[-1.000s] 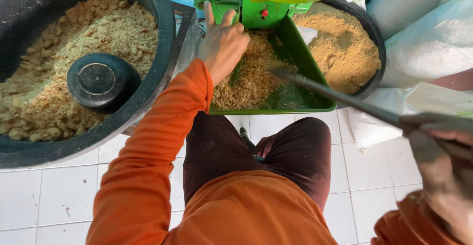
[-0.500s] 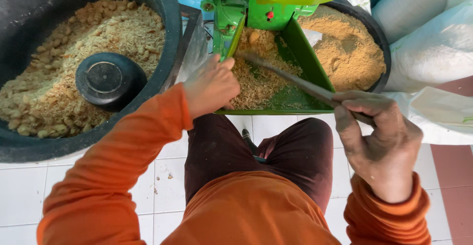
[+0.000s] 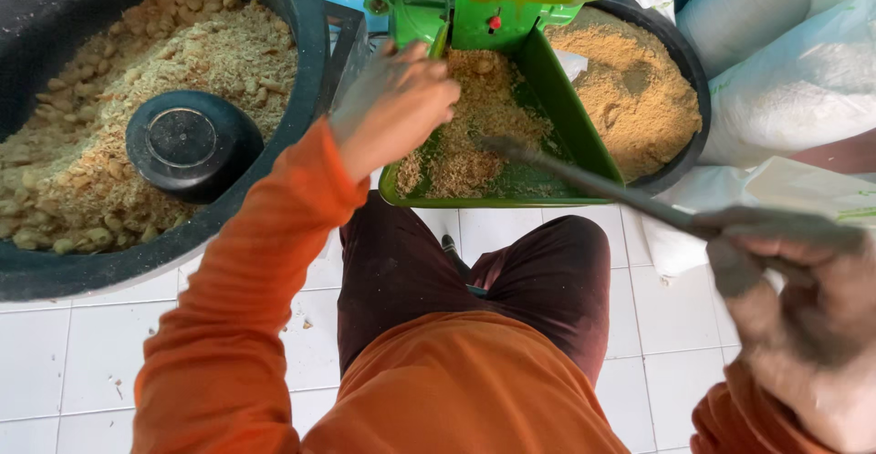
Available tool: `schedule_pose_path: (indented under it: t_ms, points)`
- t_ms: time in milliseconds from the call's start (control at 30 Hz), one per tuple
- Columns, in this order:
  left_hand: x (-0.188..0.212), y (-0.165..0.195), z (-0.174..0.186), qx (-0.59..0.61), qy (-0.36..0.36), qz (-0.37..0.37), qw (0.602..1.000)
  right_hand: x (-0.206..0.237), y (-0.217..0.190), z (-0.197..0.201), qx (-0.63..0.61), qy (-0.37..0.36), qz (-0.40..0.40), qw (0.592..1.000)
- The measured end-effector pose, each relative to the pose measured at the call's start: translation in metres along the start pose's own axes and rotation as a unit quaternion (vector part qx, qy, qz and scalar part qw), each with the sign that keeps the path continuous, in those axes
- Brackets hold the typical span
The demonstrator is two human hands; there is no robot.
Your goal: The person feeds dried food chunks from a large basin into a green grinding machine, using a stick to push material into the hopper and guide the ground powder into a collection tray. They then stir the accumulated powder in a basin and scoop the ground powder into a bowl.
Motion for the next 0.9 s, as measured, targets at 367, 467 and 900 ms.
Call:
schedule_pose_path:
  t_ms: [367,467,900]
  points:
    - [0.061,0.050,0.039,0.085,0.091,0.047,0.991,-0.069,-0.046,-0.131,0.181,0.069,0.202,0.960]
    - [0.059,0.051,0.035,0.079,0.105,0.041,0.990,-0.059,-0.020,-0.090,0.125,0.066,0.153,0.978]
    - [0.039,0.050,0.020,0.141,0.028,0.007,0.990,-0.048,-0.003,-0.058,0.104,0.016,0.105,0.989]
Point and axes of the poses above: each hand's wrist, its own x-axis away from the middle knuckle, its own z-axis out of the back of the hand, y = z × x, the point moved 8 cm from there along -x, towards the middle knuckle, and after that the axes turned 4 degrees about -z, right-handed, at the moved point
